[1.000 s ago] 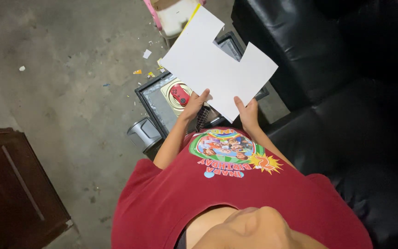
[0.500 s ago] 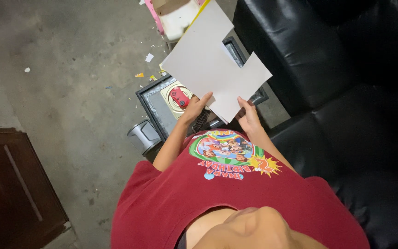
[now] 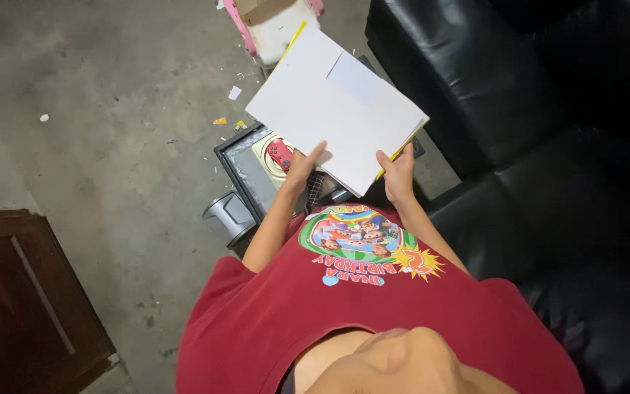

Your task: Cleaning various household items with a cloth and organizing them on a tray.

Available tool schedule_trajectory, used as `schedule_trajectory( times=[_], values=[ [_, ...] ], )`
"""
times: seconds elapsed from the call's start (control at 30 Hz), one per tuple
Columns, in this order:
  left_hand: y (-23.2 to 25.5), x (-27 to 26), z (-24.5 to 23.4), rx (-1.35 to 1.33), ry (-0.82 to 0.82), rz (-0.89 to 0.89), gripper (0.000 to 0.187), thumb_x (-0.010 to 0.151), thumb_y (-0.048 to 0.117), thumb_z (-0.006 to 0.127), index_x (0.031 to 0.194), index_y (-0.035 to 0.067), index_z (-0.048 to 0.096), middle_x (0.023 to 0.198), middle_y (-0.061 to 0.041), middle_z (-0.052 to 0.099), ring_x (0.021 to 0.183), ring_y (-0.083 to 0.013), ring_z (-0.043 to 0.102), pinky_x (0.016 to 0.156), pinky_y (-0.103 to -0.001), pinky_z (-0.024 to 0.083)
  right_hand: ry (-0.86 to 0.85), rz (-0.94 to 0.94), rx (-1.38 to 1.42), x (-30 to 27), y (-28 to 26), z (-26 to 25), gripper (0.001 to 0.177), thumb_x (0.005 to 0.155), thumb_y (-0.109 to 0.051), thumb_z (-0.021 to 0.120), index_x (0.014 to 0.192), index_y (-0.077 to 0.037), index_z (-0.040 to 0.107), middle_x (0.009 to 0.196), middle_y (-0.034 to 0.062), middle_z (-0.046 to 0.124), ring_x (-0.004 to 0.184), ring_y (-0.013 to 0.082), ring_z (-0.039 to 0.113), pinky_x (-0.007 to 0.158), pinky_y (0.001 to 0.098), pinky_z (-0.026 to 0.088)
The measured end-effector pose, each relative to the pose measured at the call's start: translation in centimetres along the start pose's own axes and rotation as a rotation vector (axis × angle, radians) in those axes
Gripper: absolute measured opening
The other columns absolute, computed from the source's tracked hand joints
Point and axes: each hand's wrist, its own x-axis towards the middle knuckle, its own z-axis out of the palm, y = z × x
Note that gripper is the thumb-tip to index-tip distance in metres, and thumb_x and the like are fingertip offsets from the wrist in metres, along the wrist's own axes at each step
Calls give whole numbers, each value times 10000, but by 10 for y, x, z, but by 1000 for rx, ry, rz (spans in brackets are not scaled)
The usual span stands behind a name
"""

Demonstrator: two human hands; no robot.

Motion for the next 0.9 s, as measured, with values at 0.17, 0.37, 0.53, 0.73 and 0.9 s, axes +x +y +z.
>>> schedule_trajectory(
  times=[0.17, 0.37, 0.53, 0.73, 0.9],
  values=[
    [9, 1, -8, -343, 41, -85, 576, 926, 372, 698, 1328, -26, 587, 1212, -99, 679, 1102, -200, 650, 960, -338, 505, -15, 162, 96, -10, -16, 6, 526, 950, 96, 605, 1397, -52, 370, 1295, 153, 597, 1162, 229, 658, 946, 361, 593],
    [21, -5, -10, -178, 0, 18, 562, 926, 298, 723, 1346, -40, 566, 1240, -91, 671, 1125, -194, 648, 982, -345, 515, 52, 213, 257, -2, -32, 1, 403, 1040, -63, 559, 1417, -11, 428, 1317, 153, 613, 1156, 206, 675, 946, 328, 609],
    [20, -2, -18, -180, -40, 38, 491, 939, 231, 737, 1321, -34, 581, 1224, -82, 672, 1107, -174, 650, 966, -331, 529, -10, 124, 45, 5, -30, -16, 360, 1014, -15, 629, 1350, 32, 510, 1230, 146, 652, 1049, 202, 693, 867, 320, 594],
    [25, 3, -27, -66, -75, -26, 434, 941, 223, 729, 1275, -34, 623, 1171, -88, 705, 1054, -174, 676, 927, -321, 546, -124, 356, -158, 5, -43, -23, 355, 945, -68, 667, 1266, 20, 544, 1124, 120, 678, 930, 193, 732, 731, 326, 642],
    [29, 2, -14, -108, 26, -47, 512, 870, 279, 776, 1261, 8, 587, 1136, -51, 688, 1012, -167, 674, 887, -319, 540, -97, 380, 22, 17, -24, -43, 424, 928, -47, 698, 1317, 30, 550, 1167, 89, 676, 981, 179, 714, 774, 301, 624]
  ],
)
